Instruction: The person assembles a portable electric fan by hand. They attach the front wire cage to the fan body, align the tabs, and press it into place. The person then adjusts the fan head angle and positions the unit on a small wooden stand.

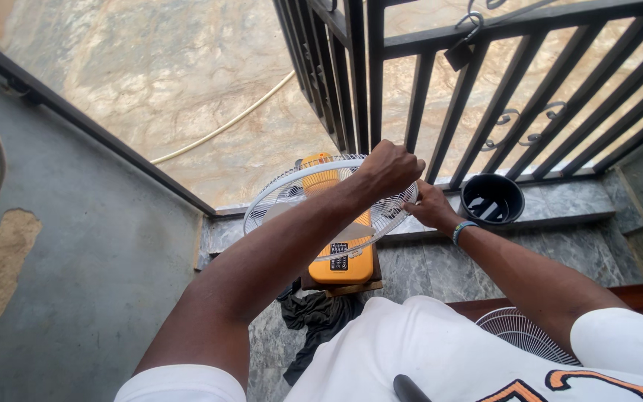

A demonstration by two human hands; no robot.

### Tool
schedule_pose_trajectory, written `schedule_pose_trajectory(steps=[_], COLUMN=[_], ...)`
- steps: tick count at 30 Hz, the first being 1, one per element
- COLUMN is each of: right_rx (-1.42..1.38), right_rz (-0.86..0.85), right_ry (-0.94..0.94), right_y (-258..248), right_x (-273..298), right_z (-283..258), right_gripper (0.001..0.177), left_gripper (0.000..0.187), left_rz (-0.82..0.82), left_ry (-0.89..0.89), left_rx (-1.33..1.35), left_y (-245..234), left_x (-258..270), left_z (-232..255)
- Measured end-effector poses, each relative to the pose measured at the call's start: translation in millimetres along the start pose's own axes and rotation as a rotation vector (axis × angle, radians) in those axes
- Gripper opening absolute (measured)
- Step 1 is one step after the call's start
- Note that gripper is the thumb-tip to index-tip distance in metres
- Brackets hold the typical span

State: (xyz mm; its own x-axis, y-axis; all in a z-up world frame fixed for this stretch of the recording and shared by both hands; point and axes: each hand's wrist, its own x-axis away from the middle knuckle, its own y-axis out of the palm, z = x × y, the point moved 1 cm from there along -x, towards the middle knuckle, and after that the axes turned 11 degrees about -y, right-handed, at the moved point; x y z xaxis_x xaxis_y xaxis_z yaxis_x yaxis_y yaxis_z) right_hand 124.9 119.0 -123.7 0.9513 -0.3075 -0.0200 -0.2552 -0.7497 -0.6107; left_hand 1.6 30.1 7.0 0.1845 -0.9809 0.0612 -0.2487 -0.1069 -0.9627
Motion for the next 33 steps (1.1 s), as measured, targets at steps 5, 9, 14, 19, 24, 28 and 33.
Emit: schedule_pose_trajectory(steps=[5,9,14,19,24,28,33], right_rx=[0.000,-0.059,-0.346,-0.167,-0.131,-0.440,-0.436], right_rz=[0.057,-0.047,0.168,0.335,0.293,0.188,0.203], right_ry=[-0.121,-0.028,-0.048,0.048,-0.016,-0.054,-0.004], right_y=[-3,11,40,49,50,49,46], right_x=[0,4,10,14,13,16,24], right_z=[-9,10,16,7,15,30,26], right_gripper=[0.046,0.044,0.045,0.041,0.033,0.044,0.044], left_gripper=[0.018,0.021,0.017,0.021,0.019,0.014,0.015], left_rz=[0.060,-0.025,0.063,0.066,0.171,0.214,0.181], left_ry=[-0.191,-0.254,-0.319,-0.416,-0.350,-0.329,-0.338], left_rx=[-0.035,0.116,0.230,0.290,0.273,0.246,0.227], left_y=[-28,-35,-36,-38,-27,-21,-27], left_x=[21,50,70,100,105,103,98], left_z=[-24,-42,-47,-72,-84,-94,-94])
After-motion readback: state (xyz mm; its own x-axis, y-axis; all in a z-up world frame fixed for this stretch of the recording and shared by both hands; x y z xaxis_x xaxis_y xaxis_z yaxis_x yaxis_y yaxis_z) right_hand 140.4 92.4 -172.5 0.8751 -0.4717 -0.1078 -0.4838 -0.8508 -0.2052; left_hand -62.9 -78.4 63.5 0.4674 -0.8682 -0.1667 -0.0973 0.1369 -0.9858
